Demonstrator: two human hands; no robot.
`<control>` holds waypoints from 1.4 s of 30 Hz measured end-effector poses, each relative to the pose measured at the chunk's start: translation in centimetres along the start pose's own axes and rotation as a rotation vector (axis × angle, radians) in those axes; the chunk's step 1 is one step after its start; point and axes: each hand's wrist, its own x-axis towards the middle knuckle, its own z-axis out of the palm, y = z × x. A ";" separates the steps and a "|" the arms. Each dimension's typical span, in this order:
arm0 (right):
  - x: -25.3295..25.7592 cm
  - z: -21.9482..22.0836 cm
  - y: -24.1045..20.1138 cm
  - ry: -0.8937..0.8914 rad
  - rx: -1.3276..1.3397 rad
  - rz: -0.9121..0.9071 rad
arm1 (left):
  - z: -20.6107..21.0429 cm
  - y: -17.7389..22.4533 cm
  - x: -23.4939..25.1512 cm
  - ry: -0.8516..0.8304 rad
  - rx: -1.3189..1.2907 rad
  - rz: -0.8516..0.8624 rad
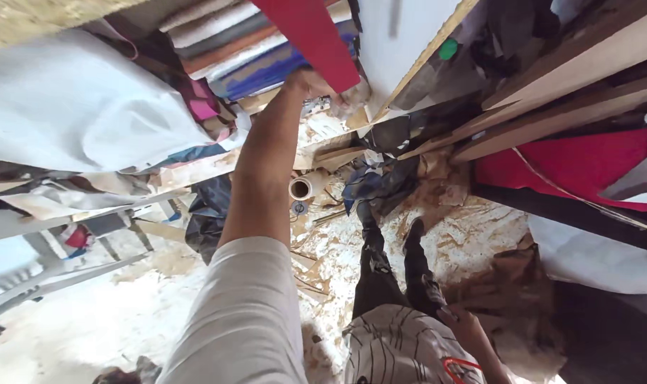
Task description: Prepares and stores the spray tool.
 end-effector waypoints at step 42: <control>2.0 -0.4 -0.8 0.038 -0.055 -0.102 | 9.0 -12.6 10.1 0.888 0.072 0.087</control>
